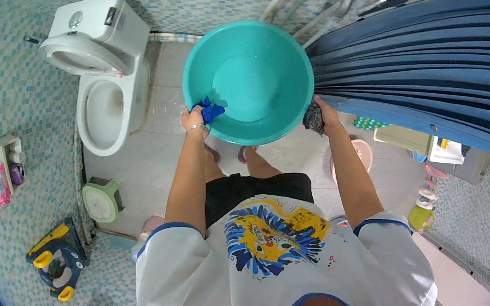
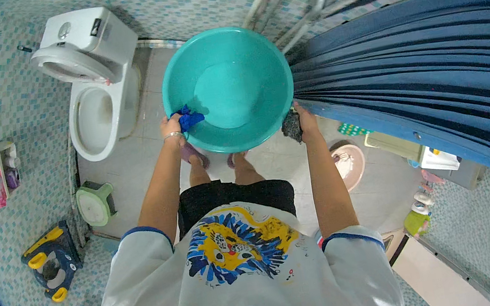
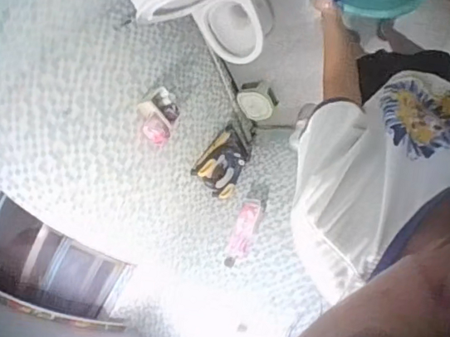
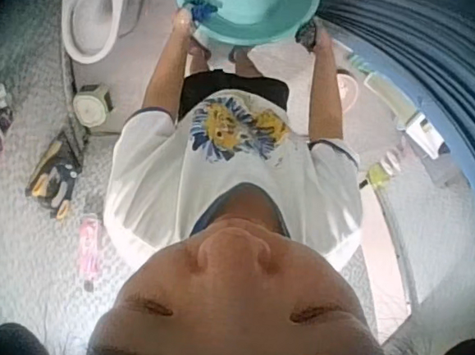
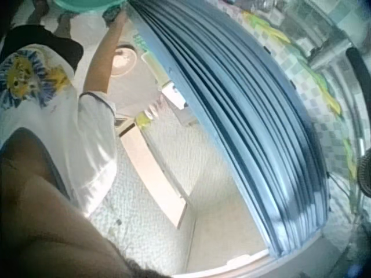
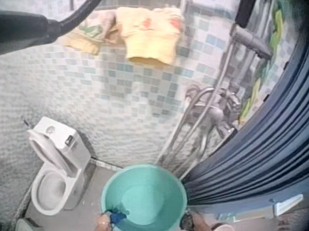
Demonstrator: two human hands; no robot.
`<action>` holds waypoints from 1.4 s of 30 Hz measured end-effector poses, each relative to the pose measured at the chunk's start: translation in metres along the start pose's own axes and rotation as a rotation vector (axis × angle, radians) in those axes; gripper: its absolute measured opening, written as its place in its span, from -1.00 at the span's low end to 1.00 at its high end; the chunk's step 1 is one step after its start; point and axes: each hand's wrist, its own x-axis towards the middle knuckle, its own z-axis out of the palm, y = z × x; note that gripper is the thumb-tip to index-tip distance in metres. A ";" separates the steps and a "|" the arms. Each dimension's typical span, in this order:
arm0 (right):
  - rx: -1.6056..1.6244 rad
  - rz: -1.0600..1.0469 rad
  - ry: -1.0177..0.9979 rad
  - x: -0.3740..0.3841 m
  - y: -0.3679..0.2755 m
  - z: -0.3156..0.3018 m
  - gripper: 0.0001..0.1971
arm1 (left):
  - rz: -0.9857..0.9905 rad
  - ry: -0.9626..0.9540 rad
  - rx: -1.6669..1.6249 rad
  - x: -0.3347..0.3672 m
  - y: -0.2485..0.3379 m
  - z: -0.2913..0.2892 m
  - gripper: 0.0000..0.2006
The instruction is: The person carries a basin of water into the bathroom and pours it into the toilet bowl. They then use a steel wool pad and a blue cloth to scrub the basin and the toilet bowl. Finally, they use a toilet brush to scrub the inside of the bowl and rinse it with water from a handheld shower head.
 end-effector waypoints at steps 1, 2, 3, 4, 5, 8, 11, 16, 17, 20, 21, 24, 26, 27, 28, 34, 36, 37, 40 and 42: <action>0.001 0.000 -0.007 0.008 0.001 -0.011 -0.63 | -0.026 -0.014 -0.034 0.003 -0.011 0.012 -0.80; 0.038 0.035 -0.024 0.014 -0.001 -0.025 -0.63 | -0.052 -0.027 -0.069 0.006 -0.021 0.022 -0.80; 0.079 0.076 -0.038 0.011 -0.008 -0.031 -0.63 | -0.087 -0.026 -0.096 0.011 -0.034 0.029 -0.79; 0.128 0.116 -0.049 0.005 -0.015 -0.037 -0.62 | -0.099 -0.019 -0.088 0.002 -0.034 0.042 -0.79; 0.094 0.079 -0.038 -0.004 -0.023 -0.038 -0.65 | -0.111 -0.012 -0.081 -0.007 -0.033 0.054 -0.79; -0.099 -0.056 -0.014 -0.017 -0.039 -0.042 -0.72 | -0.110 -0.037 -0.040 -0.005 -0.049 0.066 -0.78; -0.394 -0.215 0.009 -0.015 -0.045 -0.055 -0.76 | -0.115 -0.093 -0.047 0.005 -0.064 0.070 -0.77; -0.500 -0.309 0.032 -0.011 -0.047 -0.064 -0.81 | -0.123 -0.129 -0.155 -0.001 -0.078 0.070 -0.73; -0.499 -0.301 0.023 -0.006 -0.044 -0.066 -0.82 | -0.112 -0.125 -0.165 0.002 -0.080 0.065 -0.73; -0.446 -0.254 -0.009 0.002 -0.032 -0.059 -0.83 | -0.075 -0.061 -0.161 0.009 -0.074 0.046 -0.71; -0.404 -0.222 -0.023 -0.002 -0.035 -0.048 -0.84 | -0.061 -0.040 -0.157 0.017 -0.071 0.036 -0.71; -0.373 -0.192 -0.027 0.010 -0.018 -0.037 -0.84 | -0.024 -0.029 -0.204 0.027 -0.064 0.010 -0.72; -0.342 -0.176 -0.034 0.011 -0.012 -0.034 -0.84 | 0.011 -0.049 -0.196 0.021 -0.048 -0.004 -0.73; -0.306 -0.156 -0.051 0.009 -0.009 -0.030 -0.84 | 0.017 -0.027 -0.195 0.020 -0.039 -0.015 -0.72; -0.272 -0.135 -0.069 0.006 -0.006 -0.024 -0.84 | 0.022 -0.003 -0.194 0.019 -0.029 -0.029 -0.71; -0.223 -0.045 -0.042 -0.022 0.008 0.030 -0.84 | 0.158 -0.011 -0.268 0.009 0.036 -0.120 -0.69; -0.230 -0.027 -0.085 -0.018 0.023 0.047 -0.83 | 0.095 0.032 -0.280 0.014 0.038 -0.144 -0.67; -0.236 -0.022 -0.101 -0.017 0.028 0.057 -0.82 | 0.056 0.023 -0.331 0.036 0.015 -0.156 -0.66; -0.276 -0.050 -0.182 -0.026 0.032 0.092 -0.80 | -0.208 0.145 -0.526 0.008 0.007 -0.138 -0.68; -0.317 -0.052 -0.171 -0.029 0.035 0.114 -0.78 | -0.190 0.168 -0.569 0.023 -0.022 -0.173 -0.66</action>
